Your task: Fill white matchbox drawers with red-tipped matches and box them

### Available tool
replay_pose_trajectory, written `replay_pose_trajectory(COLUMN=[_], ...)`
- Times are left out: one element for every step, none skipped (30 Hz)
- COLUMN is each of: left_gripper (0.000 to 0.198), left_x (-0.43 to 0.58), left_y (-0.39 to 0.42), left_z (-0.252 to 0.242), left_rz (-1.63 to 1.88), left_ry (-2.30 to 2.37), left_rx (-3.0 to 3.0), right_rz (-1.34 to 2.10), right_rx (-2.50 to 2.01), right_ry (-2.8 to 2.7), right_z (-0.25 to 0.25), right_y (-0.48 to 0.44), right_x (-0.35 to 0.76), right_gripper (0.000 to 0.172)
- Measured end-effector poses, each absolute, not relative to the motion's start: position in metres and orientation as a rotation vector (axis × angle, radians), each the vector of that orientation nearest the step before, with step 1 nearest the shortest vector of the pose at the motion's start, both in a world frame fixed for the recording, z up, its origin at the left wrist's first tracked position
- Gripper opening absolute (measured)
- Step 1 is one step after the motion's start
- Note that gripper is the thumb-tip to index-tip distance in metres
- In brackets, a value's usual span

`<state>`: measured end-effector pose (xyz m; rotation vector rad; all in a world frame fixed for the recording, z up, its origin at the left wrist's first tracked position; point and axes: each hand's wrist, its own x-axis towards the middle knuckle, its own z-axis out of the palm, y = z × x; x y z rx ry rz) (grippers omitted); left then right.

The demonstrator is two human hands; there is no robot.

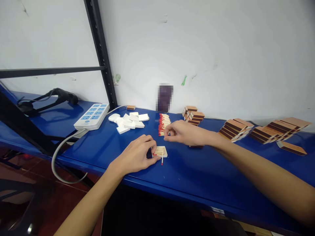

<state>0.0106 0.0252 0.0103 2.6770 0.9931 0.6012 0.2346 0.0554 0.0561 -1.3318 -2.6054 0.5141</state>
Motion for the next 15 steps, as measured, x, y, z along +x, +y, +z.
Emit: replay_pose_trajectory(left_gripper=[0.019, 0.019, 0.02, 0.02, 0.021, 0.021, 0.021, 0.021, 0.022, 0.022, 0.023, 0.024, 0.025, 0.026, 0.026], left_x=[0.011, 0.011, 0.011, 0.011, 0.011, 0.011, 0.01, 0.01, 0.01, 0.01, 0.011, 0.011, 0.011, 0.011, 0.011], left_y=[0.025, 0.025, 0.025, 0.025, 0.025, 0.025, 0.026, 0.026, 0.026, 0.026, 0.026, 0.027, 0.027, 0.027, 0.027], left_z=[0.011, 0.011, 0.011, 0.011, 0.01, 0.01, 0.009, 0.009, 0.009, 0.009, 0.008, 0.008, 0.008, 0.008, 0.008], left_rz=[0.599, 0.595, 0.59, 0.585, 0.581, 0.578, 0.576, 0.572, 0.571, 0.572, 0.574, 0.576, 0.579, 0.582, 0.584], left_ry=[0.996, 1.001, 1.006, 1.012, 1.015, 1.015, 1.015, 1.016, 1.016, 1.018, 1.02, 1.021, 1.017, 1.012, 1.006], left_rx=[2.671, 2.667, 2.663, 2.661, 2.66, 2.659, 2.659, 2.661, 2.664, 2.666, 2.664, 2.66, 2.654, 2.649, 2.642], right_rz=[0.444, 0.382, 0.342, 0.33, 0.348, 0.39, 0.448, 0.507, 0.541, 0.547, 0.537, 0.509, 0.485, 0.469, 0.47], right_rx=[-1.36, -1.39, -1.411, -1.415, -1.396, -1.358, -1.303, -1.24, -1.187, -1.136, -1.089, -1.054, -1.031, -1.019, -1.013], right_ry=[-2.602, -2.601, -2.607, -2.622, -2.644, -2.676, -2.712, -2.751, -2.791, -2.824, -2.859, -2.89, -2.91, -2.927, -2.94], right_z=[0.056, 0.056, 0.056, 0.057, 0.058, 0.061, 0.063, 0.066, 0.068, 0.069, 0.069, 0.068, 0.067, 0.064, 0.062], right_y=[0.061, 0.065, 0.069, 0.07, 0.068, 0.065, 0.059, 0.052, 0.044, 0.037, 0.03, 0.025, 0.022, 0.02, 0.02], right_x=[0.24, 0.245, 0.249, 0.251, 0.252, 0.251, 0.249, 0.245, 0.24, 0.235, 0.23, 0.225, 0.221, 0.218, 0.217], right_gripper=[0.021, 0.02, 0.019, 0.018, 0.018, 0.018, 0.017, 0.017, 0.016, 0.017, 0.017, 0.018, 0.019, 0.018, 0.016])
